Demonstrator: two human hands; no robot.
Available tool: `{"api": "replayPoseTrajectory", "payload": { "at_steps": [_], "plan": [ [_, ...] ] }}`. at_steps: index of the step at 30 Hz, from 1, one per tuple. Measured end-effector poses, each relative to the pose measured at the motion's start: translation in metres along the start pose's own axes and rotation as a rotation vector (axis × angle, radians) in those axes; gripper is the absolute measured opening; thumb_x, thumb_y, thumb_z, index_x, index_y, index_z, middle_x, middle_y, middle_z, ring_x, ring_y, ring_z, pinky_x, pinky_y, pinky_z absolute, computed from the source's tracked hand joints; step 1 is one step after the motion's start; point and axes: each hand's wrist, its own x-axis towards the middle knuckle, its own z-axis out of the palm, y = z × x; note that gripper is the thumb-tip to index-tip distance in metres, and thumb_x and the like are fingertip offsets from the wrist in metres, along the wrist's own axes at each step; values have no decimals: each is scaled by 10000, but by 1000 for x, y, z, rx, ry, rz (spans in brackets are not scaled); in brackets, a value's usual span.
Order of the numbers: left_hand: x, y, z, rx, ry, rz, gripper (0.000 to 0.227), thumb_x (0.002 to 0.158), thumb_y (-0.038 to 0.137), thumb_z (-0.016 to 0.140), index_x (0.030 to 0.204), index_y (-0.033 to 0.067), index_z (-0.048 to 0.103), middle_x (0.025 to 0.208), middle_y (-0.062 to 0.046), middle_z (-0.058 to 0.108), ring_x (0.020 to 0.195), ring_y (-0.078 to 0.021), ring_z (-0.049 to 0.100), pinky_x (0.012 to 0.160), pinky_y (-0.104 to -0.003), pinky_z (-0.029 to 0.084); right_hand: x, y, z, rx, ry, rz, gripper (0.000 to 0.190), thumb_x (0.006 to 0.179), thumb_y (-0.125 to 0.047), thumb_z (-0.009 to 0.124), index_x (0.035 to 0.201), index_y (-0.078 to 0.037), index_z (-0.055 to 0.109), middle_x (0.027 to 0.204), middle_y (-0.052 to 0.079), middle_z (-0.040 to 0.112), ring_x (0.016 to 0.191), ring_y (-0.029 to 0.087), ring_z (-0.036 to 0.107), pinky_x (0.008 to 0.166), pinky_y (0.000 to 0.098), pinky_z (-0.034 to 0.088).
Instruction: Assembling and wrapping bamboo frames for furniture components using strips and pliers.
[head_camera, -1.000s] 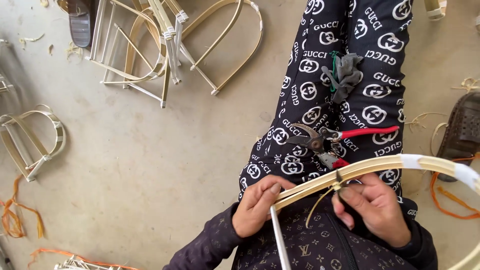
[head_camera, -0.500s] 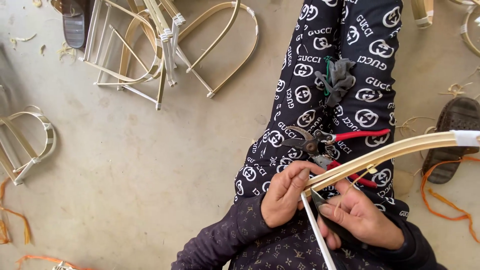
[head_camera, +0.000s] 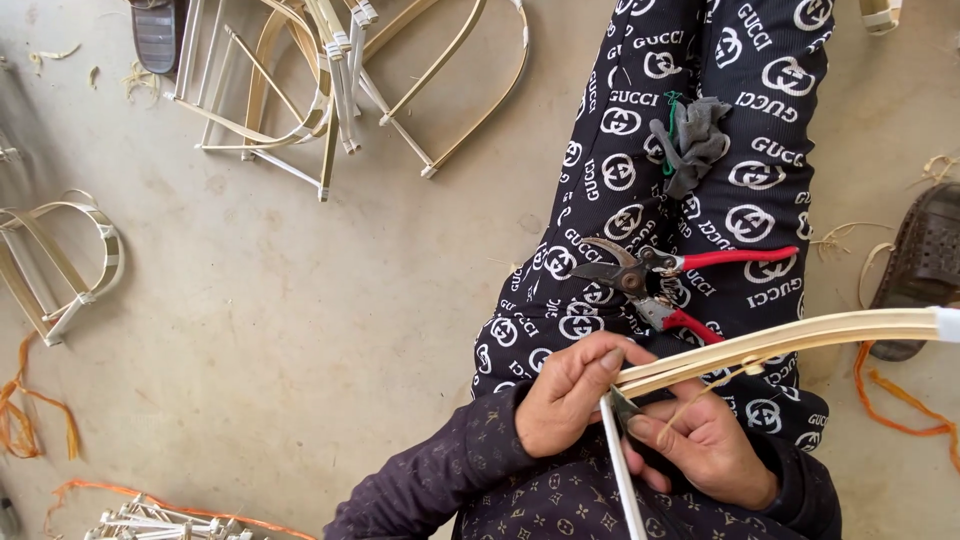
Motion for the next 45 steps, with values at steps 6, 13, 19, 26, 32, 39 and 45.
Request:
{"api": "replayPoseTrajectory", "payload": {
  "at_steps": [6, 13, 19, 26, 32, 39, 45],
  "plan": [
    [-37, -7, -31, 119, 119, -34, 328, 1148, 222, 398, 1254, -11, 603, 835, 15, 595, 658, -12, 453, 596, -182, 374, -9, 5, -40, 86, 291, -136, 431, 1024, -146, 495, 1401, 54, 429, 705, 140, 680, 456, 135, 575, 435, 258, 485],
    [4, 1, -1, 208, 99, 150, 328, 1164, 221, 396, 1226, -7, 624, 874, 19, 591, 763, -26, 510, 689, -190, 429, 8, -13, -3, 63, 77, 72, 551, 954, -103, 546, 1443, -86, 294, 651, 160, 694, 385, 176, 595, 373, 270, 469],
    [1, 0, 5, 255, 104, 193, 331, 1176, 207, 386, 1220, -14, 628, 957, -3, 635, 863, -46, 569, 792, -206, 485, 6, 2, 0, 128, 94, -6, 519, 959, -73, 553, 1413, -39, 305, 660, 147, 683, 416, 172, 612, 361, 264, 464],
    [-43, -14, -24, 162, 150, 60, 303, 1137, 187, 395, 1217, -14, 607, 866, 25, 597, 743, -28, 512, 668, -191, 425, -7, 12, -30, 107, 160, -73, 377, 1015, -138, 537, 1350, 20, 466, 719, 167, 698, 450, 161, 594, 422, 260, 480],
    [-25, -16, -17, 129, 191, 62, 306, 1143, 212, 415, 1204, -6, 620, 743, 58, 532, 633, -12, 453, 568, -179, 366, 5, -22, -8, 65, 139, 14, 604, 974, -140, 521, 1540, -121, 310, 692, 147, 676, 417, 155, 588, 398, 258, 475],
    [8, -13, 8, 13, 104, 142, 319, 1169, 257, 406, 1220, 7, 598, 885, 57, 584, 784, -8, 491, 702, -176, 414, 10, -8, -2, 202, -85, -8, 671, 1002, -90, 502, 1566, -149, 143, 698, 130, 675, 413, 142, 569, 367, 241, 451],
    [-3, -15, 7, 95, 156, 158, 320, 1163, 247, 416, 1215, -1, 612, 885, 45, 594, 780, -4, 496, 693, -172, 415, 9, -4, 2, 247, -105, -21, 628, 995, -74, 517, 1546, -161, 228, 700, 144, 679, 434, 147, 569, 392, 254, 460]
  ]
}}
